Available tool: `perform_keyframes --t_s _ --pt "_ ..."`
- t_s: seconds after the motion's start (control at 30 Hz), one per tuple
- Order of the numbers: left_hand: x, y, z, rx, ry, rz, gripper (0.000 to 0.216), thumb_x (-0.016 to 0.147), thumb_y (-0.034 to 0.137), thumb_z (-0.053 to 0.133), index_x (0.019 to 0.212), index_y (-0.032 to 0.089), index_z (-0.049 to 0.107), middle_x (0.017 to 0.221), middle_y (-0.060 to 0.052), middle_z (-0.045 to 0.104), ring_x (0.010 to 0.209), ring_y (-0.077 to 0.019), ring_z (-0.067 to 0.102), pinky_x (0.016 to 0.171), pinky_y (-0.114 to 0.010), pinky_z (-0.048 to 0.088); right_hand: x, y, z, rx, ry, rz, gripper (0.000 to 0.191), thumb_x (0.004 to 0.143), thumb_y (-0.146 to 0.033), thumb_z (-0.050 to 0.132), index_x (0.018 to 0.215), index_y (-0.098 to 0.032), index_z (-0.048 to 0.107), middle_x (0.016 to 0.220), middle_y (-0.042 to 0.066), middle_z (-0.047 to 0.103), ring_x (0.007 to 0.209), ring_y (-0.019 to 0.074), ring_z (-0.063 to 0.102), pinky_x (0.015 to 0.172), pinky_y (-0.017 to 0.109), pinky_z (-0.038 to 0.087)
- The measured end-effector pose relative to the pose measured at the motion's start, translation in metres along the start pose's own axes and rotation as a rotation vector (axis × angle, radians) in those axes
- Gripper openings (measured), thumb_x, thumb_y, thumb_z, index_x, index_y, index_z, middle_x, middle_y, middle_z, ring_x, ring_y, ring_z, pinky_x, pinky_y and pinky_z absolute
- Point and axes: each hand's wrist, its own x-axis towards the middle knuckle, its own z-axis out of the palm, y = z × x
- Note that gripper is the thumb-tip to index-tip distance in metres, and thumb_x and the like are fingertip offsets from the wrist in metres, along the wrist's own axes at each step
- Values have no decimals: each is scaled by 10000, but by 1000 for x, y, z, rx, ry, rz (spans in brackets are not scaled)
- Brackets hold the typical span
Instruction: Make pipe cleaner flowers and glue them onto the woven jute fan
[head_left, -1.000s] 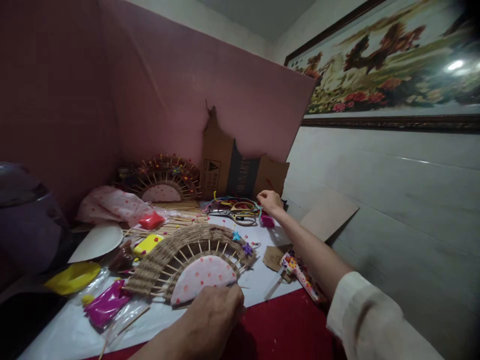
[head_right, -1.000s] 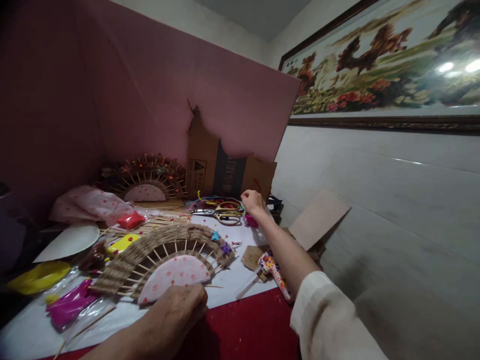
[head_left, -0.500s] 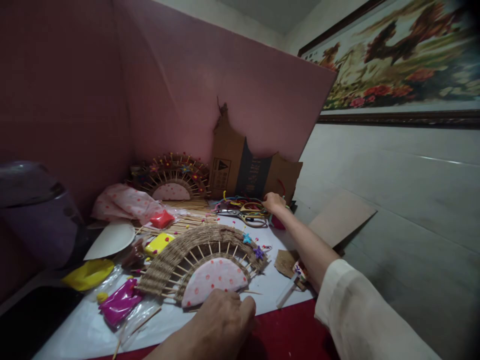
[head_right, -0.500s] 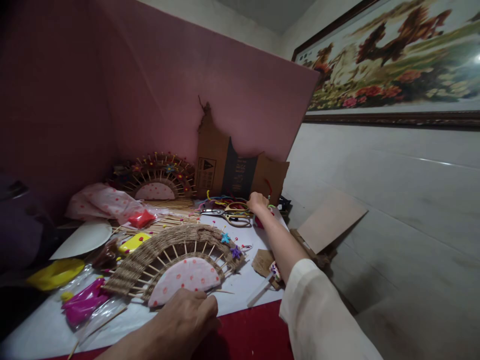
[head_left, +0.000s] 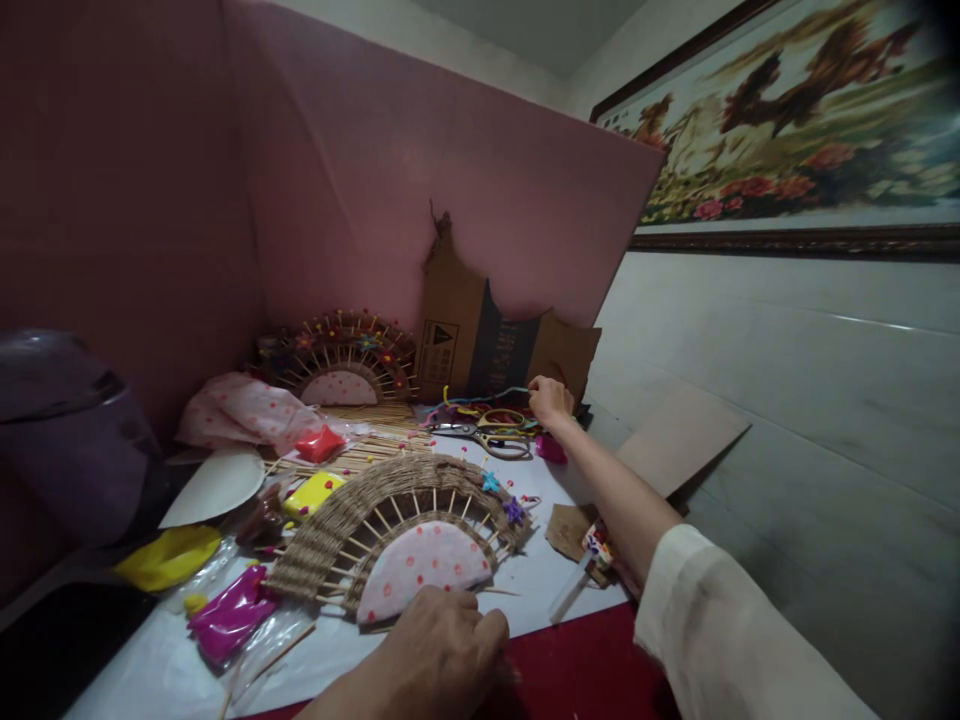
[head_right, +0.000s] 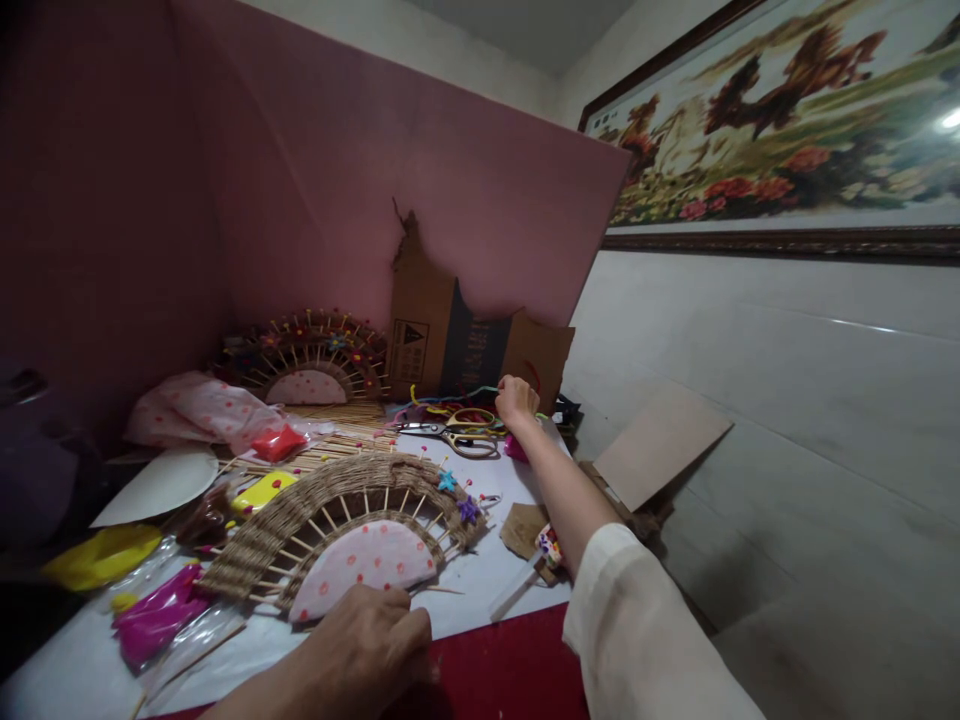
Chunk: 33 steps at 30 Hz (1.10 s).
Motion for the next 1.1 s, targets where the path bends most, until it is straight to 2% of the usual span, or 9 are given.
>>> perform_keyframes --t_s 0.13,0.3,0.43,0.53,0.6,0.7,0.83,1.0,1.1 --pt "-2 -1 4 17 52 18 174 809 236 567 679 163 476 549 1 607 485 -132 534 440 -221 339 -4 -1 -7 -5 26 -81 272 837 -189 441 1020 -224 639 1044 91 623 954 226 590 776 309 435" --pt "-2 -2 4 -4 85 36 172 811 228 566 675 160 485 536 7 605 467 -119 526 435 -205 347 -10 -16 -9 35 -33 -234 275 748 -122 550 984 -200 667 1120 110 566 1031 244 537 819 314 426" --pt "0 -1 6 -26 108 51 251 787 341 604 644 160 505 520 -1 621 457 -135 549 419 -212 355 -16 -50 -1 165 -105 -426 229 834 -255 504 984 -243 676 1129 52 580 1026 196 537 859 291 419" --pt "1 0 5 -3 130 43 308 774 419 599 634 156 521 495 -9 613 458 -149 568 413 -214 368 -21 -82 11 274 -208 -591 136 769 -314 613 848 -271 716 1171 -18 585 1067 173 523 910 248 392" --pt "0 0 4 18 122 35 290 782 403 595 653 150 539 493 -16 615 464 -161 581 412 -222 382 -21 -100 18 342 -254 -637 159 761 -275 626 894 -258 710 1138 -12 616 1031 160 553 900 237 402" --pt "0 -1 1 32 74 14 234 785 361 599 708 143 562 533 -31 642 505 -181 608 431 -238 412 -14 -118 22 444 -247 -612 242 844 -195 499 1015 -201 670 1105 27 643 1024 138 570 885 225 416" --pt "0 -1 -2 40 20 -4 216 784 350 599 724 146 566 559 -34 656 535 -190 623 449 -244 423 2 -126 17 529 -217 -529 350 912 -213 338 1142 -142 593 1106 57 643 993 135 593 835 238 450" --pt "1 -1 -4 32 0 -28 168 776 313 611 743 153 572 585 -24 666 553 -198 631 454 -250 408 3 -115 2 496 -293 -514 211 773 -247 593 924 -148 702 946 23 698 883 155 634 762 206 467" --pt "-1 -1 -3 25 18 -29 145 780 296 604 751 158 572 593 -23 664 560 -205 630 461 -261 401 4 -88 -12 422 -273 -427 259 841 -277 503 981 -149 680 945 29 694 873 153 633 760 228 469"
